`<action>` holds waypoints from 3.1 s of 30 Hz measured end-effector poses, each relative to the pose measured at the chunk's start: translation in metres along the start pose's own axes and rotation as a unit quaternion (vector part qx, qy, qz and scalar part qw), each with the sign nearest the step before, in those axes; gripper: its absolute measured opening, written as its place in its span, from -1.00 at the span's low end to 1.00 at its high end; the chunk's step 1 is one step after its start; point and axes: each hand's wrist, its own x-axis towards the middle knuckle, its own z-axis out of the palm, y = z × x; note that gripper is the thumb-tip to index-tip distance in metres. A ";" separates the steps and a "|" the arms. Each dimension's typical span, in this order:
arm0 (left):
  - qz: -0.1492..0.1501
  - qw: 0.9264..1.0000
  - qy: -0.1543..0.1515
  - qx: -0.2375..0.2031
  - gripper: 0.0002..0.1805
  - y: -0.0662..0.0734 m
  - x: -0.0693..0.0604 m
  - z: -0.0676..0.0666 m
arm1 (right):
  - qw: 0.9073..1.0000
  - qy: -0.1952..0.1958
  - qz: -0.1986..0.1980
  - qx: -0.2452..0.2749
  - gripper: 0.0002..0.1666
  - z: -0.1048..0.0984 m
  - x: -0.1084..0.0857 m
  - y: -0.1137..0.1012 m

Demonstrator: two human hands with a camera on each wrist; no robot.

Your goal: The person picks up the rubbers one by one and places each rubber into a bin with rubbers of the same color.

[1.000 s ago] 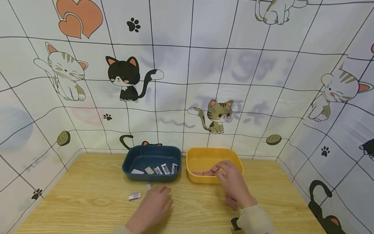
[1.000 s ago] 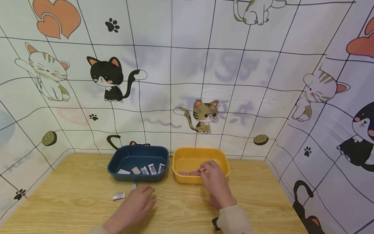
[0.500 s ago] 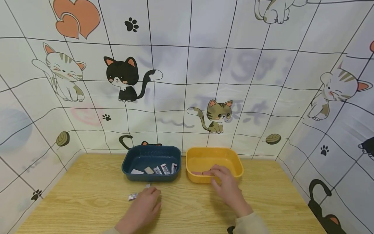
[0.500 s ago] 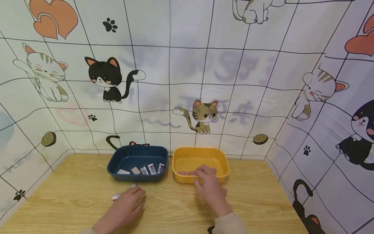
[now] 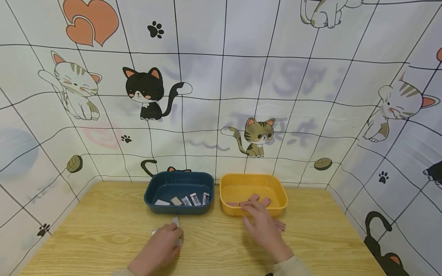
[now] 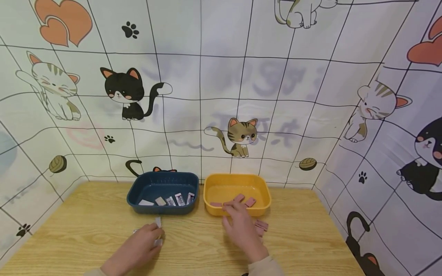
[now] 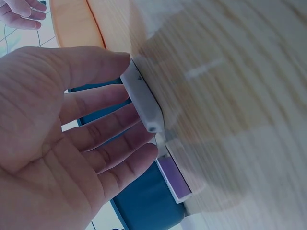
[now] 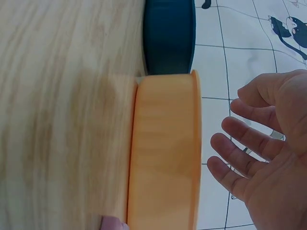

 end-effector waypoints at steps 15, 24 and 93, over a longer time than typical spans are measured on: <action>0.005 1.000 -0.006 0.013 -0.82 -0.004 -0.004 -0.002 | 0.999 -0.036 0.012 0.004 -0.75 0.013 -0.007 -0.011; 0.008 1.000 0.017 0.001 -0.78 -0.007 -0.004 -0.008 | 0.998 -0.054 0.016 0.016 -0.77 0.019 -0.010 -0.017; -0.129 0.991 -0.040 -0.002 -0.89 -0.106 0.102 -0.022 | 0.989 -0.135 -0.045 0.039 -0.79 0.033 0.001 -0.055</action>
